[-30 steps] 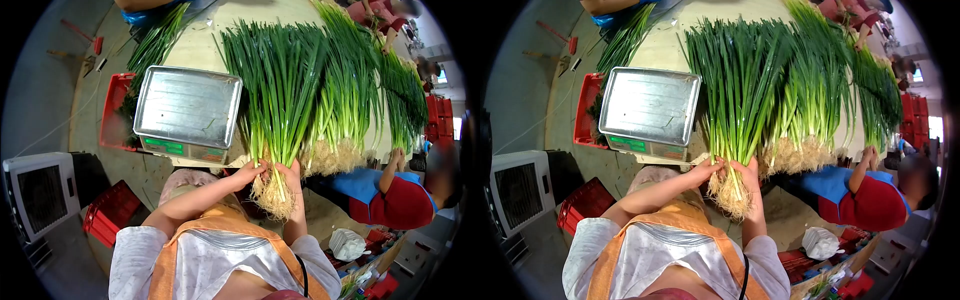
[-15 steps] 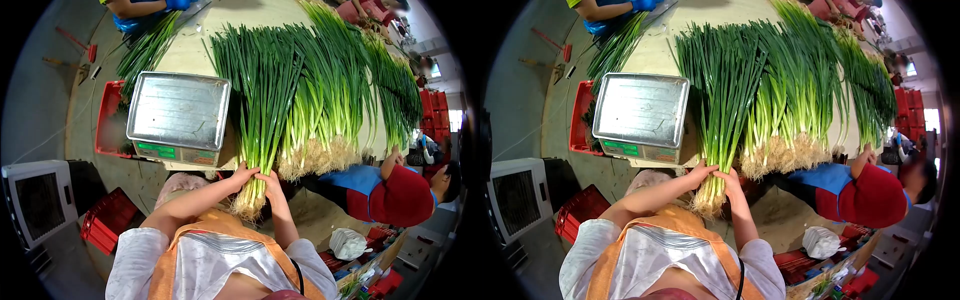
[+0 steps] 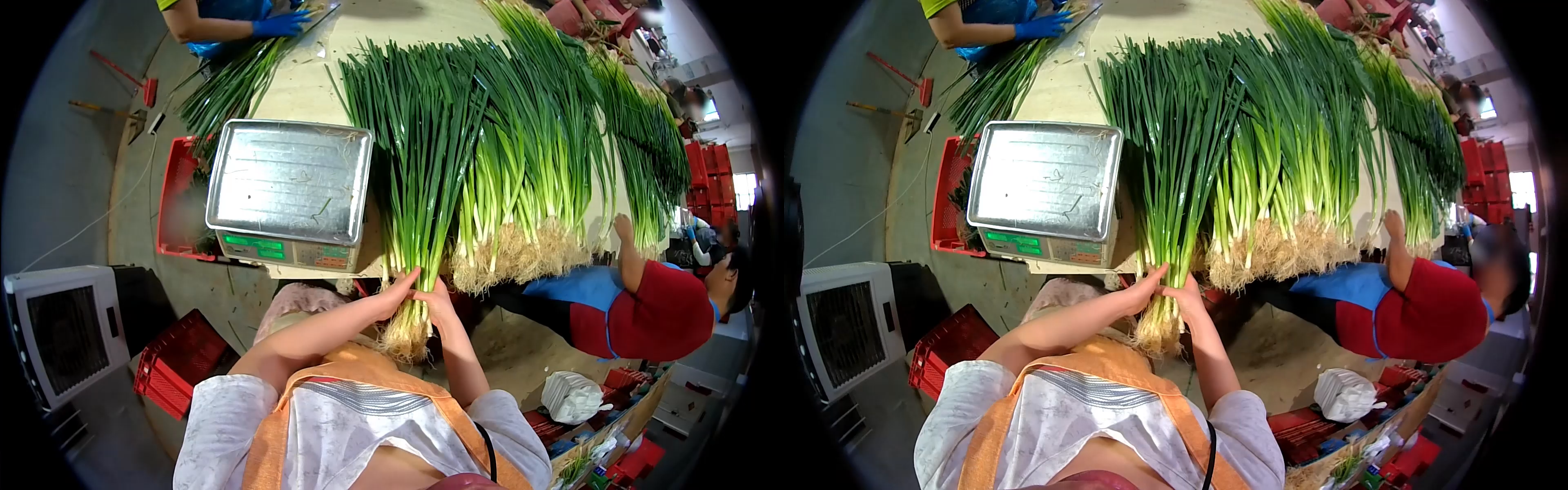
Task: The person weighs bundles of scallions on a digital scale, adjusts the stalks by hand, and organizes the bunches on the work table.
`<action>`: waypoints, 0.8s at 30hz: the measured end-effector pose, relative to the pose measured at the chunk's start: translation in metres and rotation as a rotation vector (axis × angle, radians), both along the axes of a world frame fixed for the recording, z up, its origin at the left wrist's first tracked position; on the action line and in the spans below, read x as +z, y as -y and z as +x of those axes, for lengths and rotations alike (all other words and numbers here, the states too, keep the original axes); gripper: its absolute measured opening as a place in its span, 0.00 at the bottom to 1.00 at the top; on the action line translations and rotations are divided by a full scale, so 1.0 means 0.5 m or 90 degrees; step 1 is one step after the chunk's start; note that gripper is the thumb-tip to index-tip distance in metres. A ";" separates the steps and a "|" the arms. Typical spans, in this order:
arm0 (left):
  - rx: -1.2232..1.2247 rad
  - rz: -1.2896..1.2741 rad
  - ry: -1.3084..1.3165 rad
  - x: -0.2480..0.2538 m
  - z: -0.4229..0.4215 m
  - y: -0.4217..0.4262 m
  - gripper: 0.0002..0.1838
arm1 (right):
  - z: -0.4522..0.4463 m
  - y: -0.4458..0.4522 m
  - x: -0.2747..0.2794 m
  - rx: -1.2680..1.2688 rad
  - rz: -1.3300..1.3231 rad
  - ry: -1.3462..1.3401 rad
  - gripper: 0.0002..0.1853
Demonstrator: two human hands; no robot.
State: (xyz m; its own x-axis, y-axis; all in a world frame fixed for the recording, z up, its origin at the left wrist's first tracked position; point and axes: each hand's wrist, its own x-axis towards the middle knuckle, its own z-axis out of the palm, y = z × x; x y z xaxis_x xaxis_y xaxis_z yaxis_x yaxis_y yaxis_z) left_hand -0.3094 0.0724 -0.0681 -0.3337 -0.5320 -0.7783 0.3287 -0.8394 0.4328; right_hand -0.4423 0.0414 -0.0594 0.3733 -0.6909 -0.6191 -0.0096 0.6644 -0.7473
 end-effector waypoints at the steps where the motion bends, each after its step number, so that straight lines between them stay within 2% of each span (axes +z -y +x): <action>1: -0.018 -0.011 -0.008 0.015 0.006 0.002 0.55 | 0.002 0.000 -0.001 0.014 -0.019 -0.027 0.31; 2: -0.036 -0.023 -0.016 0.029 0.014 0.004 0.55 | 0.005 0.001 0.009 -0.005 0.002 0.013 0.31; 4: -0.064 -0.033 -0.016 0.053 0.022 0.006 0.56 | 0.004 0.003 0.003 -0.005 0.011 -0.035 0.31; 7: -0.117 -0.046 0.023 0.033 0.014 0.006 0.56 | 0.003 0.006 0.006 -0.013 0.030 -0.061 0.30; 11: -0.221 -0.234 0.037 0.041 0.041 0.010 0.52 | 0.004 0.007 0.023 -0.001 0.035 -0.099 0.28; 12: -0.258 -0.232 0.178 0.004 0.027 0.003 0.48 | 0.007 0.007 0.021 0.012 0.037 -0.110 0.28; 15: -0.240 -0.323 0.129 0.020 0.041 0.019 0.43 | 0.013 0.006 0.037 -0.001 0.011 -0.077 0.29; 16: -0.177 -0.252 0.010 0.161 0.077 0.036 0.45 | 0.011 0.003 0.052 -0.008 -0.023 -0.053 0.29; 19: -0.050 -0.241 -0.031 0.144 0.083 0.053 0.50 | 0.030 -0.001 0.158 0.000 -0.076 -0.003 0.30; 20: 0.045 -0.193 0.098 0.183 0.082 0.062 0.56 | 0.034 -0.010 0.185 0.009 -0.083 0.026 0.29; 21: 0.128 -0.229 0.045 0.129 0.083 0.076 0.60 | 0.036 -0.019 0.203 0.020 -0.090 0.056 0.27; 23: 0.244 -0.282 -0.093 0.211 0.128 0.115 0.53 | 0.035 -0.030 0.229 0.098 -0.137 0.039 0.25; 24: 0.289 -0.310 -0.144 0.212 0.153 0.131 0.48 | 0.034 -0.031 0.237 0.139 -0.161 0.031 0.24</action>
